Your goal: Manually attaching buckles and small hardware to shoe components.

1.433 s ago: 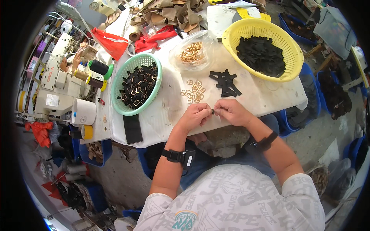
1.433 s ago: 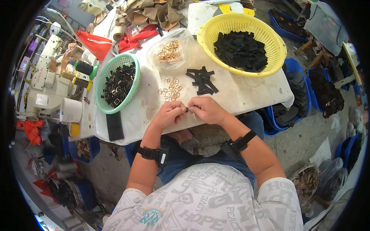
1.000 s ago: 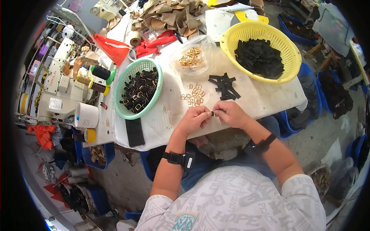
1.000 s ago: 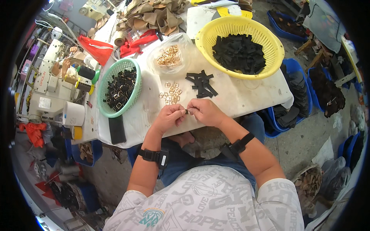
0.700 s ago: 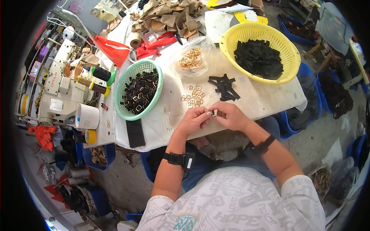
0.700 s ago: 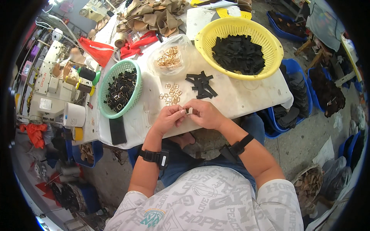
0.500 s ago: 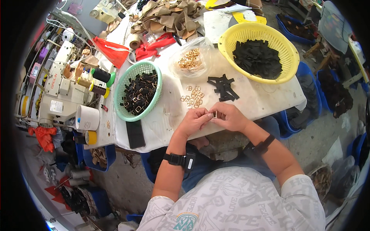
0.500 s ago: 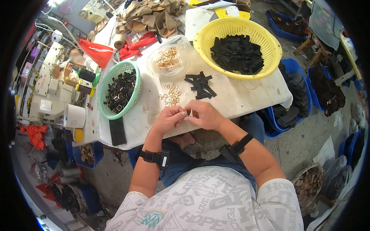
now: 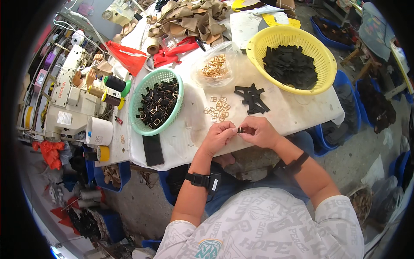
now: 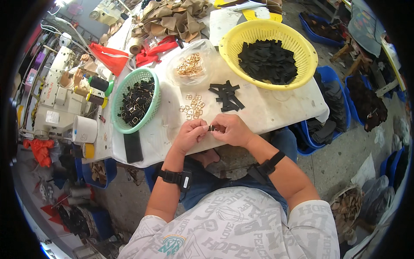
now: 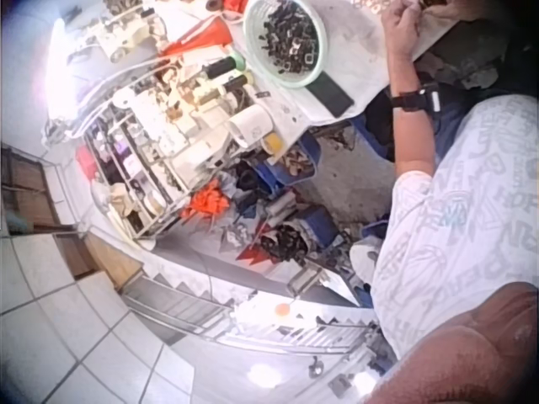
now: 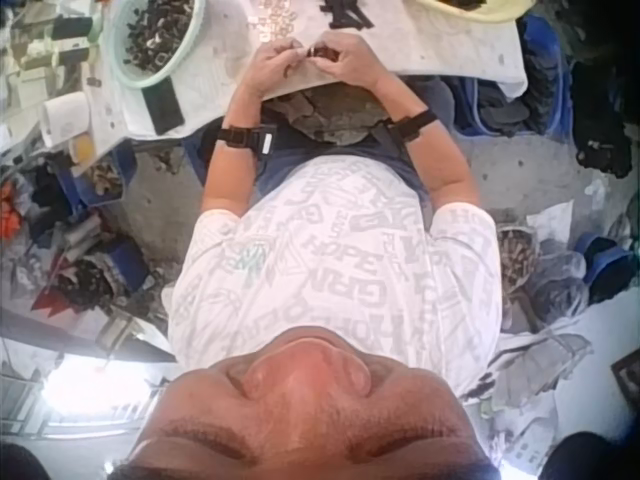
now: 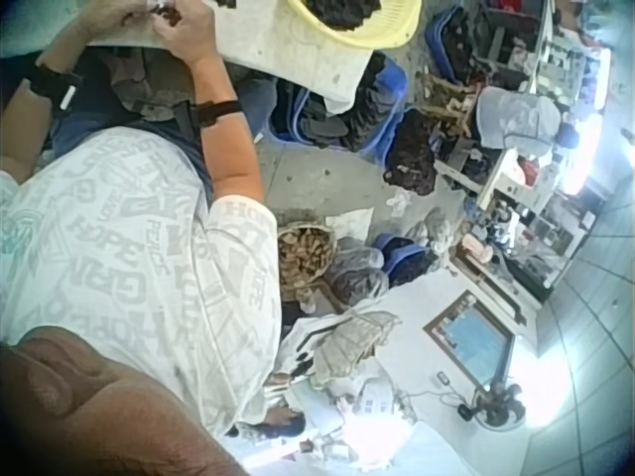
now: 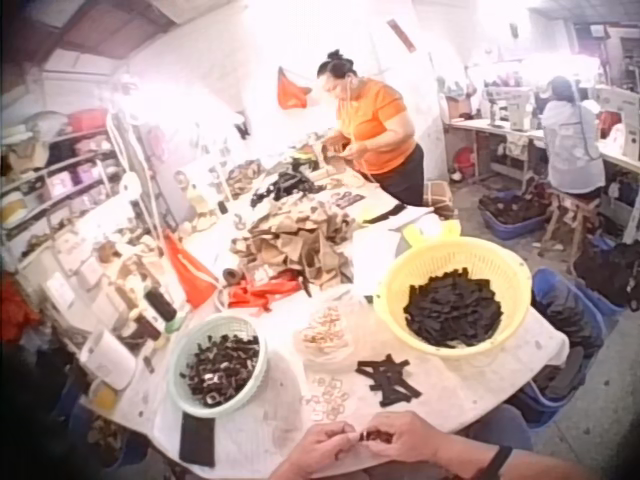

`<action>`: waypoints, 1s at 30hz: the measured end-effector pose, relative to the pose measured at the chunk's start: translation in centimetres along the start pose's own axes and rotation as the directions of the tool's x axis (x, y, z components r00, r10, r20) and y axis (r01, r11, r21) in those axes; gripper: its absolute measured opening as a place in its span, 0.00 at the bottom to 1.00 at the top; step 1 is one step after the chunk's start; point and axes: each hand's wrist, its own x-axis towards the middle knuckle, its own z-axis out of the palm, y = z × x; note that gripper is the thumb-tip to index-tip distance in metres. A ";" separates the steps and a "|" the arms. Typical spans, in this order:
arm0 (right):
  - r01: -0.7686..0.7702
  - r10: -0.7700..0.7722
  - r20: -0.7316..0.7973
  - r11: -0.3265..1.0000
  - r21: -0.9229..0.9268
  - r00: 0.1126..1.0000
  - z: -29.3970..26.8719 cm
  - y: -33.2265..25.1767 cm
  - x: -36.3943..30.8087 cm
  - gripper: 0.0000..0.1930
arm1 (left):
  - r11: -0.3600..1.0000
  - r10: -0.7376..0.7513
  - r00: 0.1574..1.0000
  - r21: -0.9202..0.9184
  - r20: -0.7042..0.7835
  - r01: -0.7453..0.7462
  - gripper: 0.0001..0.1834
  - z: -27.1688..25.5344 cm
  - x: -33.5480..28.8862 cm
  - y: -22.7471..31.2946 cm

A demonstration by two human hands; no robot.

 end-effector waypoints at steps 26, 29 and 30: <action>0.110 -0.116 -0.031 0.982 -0.155 0.993 -0.3 1.0 0.4 0.11 | 0.979 0.066 0.990 -0.182 -0.126 -0.089 0.09 0.2 0.5 -0.8; 0.031 -0.034 -0.021 0.988 -0.149 0.999 0.0 0.6 0.5 0.10 | 0.964 0.080 0.981 -0.237 -0.177 -0.121 0.04 -0.1 0.8 -1.3; 0.045 -0.048 -0.011 0.979 -0.197 0.999 -0.1 0.6 0.4 0.10 | 0.959 0.083 0.976 -0.252 -0.202 -0.134 0.05 -0.1 0.8 -1.4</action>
